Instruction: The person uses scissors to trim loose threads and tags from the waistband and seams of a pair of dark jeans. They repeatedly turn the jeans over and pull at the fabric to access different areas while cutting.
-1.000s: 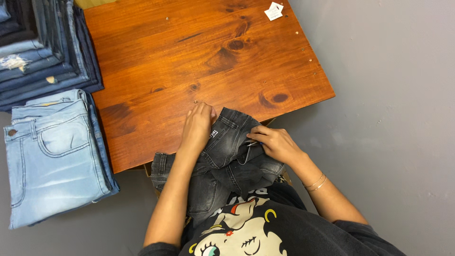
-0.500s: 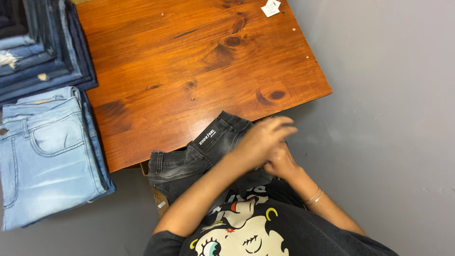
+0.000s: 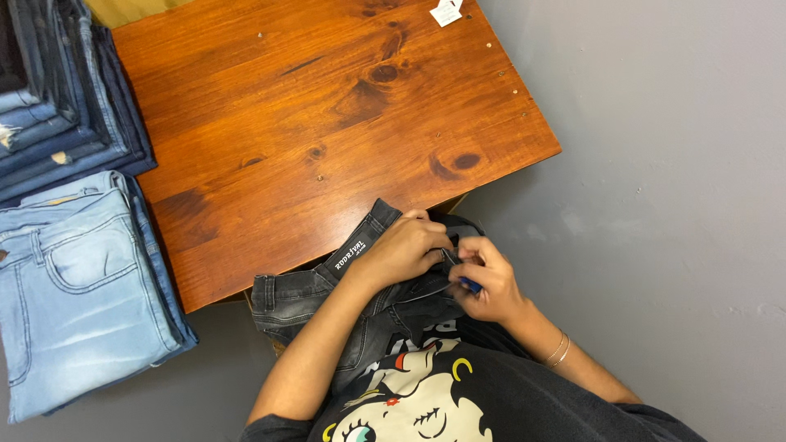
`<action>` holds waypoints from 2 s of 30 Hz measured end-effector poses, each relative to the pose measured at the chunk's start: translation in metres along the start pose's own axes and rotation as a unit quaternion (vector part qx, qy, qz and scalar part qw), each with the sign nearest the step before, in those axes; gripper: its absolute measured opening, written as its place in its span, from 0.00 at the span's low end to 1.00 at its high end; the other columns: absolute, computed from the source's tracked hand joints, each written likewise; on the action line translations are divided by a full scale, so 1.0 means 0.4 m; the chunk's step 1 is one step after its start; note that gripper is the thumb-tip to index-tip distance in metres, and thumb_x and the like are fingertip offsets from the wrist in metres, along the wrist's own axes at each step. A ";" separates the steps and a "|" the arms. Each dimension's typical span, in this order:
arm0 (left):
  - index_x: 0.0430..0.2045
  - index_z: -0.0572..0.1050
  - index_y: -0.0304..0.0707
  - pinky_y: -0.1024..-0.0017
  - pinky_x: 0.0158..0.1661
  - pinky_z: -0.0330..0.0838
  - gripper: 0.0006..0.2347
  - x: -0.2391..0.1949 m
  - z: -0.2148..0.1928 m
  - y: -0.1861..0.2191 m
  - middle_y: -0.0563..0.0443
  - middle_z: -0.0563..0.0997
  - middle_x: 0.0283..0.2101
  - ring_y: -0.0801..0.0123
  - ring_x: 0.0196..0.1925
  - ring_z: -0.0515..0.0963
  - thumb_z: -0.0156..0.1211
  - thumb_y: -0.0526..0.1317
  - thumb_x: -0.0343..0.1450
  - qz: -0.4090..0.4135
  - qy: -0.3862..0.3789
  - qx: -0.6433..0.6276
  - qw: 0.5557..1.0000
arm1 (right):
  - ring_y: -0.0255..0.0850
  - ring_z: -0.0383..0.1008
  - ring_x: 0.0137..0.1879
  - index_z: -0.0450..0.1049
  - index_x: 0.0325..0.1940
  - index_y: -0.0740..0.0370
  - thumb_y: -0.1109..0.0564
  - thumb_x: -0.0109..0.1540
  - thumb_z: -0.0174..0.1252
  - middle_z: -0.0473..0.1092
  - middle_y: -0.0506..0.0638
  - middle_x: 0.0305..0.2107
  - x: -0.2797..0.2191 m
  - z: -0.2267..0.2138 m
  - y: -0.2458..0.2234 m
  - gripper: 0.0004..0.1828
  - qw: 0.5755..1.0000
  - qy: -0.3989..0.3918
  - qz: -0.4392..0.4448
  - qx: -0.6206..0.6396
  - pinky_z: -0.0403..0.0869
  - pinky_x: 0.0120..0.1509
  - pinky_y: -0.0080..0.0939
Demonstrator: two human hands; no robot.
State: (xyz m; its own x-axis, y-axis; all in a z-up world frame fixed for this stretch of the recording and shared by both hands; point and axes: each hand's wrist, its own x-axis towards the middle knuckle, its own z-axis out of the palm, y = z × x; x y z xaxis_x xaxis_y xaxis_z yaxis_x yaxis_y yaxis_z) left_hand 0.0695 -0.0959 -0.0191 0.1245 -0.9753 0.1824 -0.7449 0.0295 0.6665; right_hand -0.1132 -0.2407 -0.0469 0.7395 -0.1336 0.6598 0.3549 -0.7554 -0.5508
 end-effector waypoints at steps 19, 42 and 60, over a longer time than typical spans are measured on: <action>0.26 0.80 0.33 0.40 0.77 0.53 0.12 -0.088 -0.046 0.108 0.37 0.82 0.53 0.39 0.64 0.80 0.73 0.43 0.72 0.063 0.127 -0.312 0.939 | 0.35 0.76 0.33 0.82 0.31 0.63 0.71 0.52 0.73 0.82 0.51 0.26 0.033 0.039 -0.055 0.09 0.883 0.068 0.401 0.236 0.75 0.41 0.36; 0.30 0.76 0.29 0.52 0.55 0.75 0.09 -0.076 0.065 0.141 0.39 0.82 0.43 0.43 0.47 0.84 0.63 0.36 0.78 -0.087 0.216 -0.298 0.926 | 0.35 0.71 0.27 0.89 0.49 0.61 0.55 0.60 0.77 0.79 0.52 0.28 0.045 -0.030 -0.087 0.15 0.951 0.051 0.271 0.142 0.70 0.30 0.33; 0.23 0.75 0.34 0.55 0.54 0.73 0.13 -0.097 0.132 0.088 0.40 0.81 0.44 0.51 0.48 0.80 0.67 0.39 0.77 -0.095 0.228 -0.355 0.902 | 0.56 0.84 0.32 0.85 0.33 0.65 0.71 0.51 0.65 0.83 0.55 0.28 -0.013 0.006 -0.079 0.10 0.961 0.031 0.275 0.005 0.80 0.37 0.48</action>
State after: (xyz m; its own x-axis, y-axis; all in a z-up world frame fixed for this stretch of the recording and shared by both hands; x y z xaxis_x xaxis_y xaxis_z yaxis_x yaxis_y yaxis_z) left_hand 0.0040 -0.0688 -0.0410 0.5824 -0.7911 0.1871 -0.0950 0.1623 0.9822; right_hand -0.1268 -0.2146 -0.0343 0.7812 -0.5492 0.2970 -0.0744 -0.5542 -0.8291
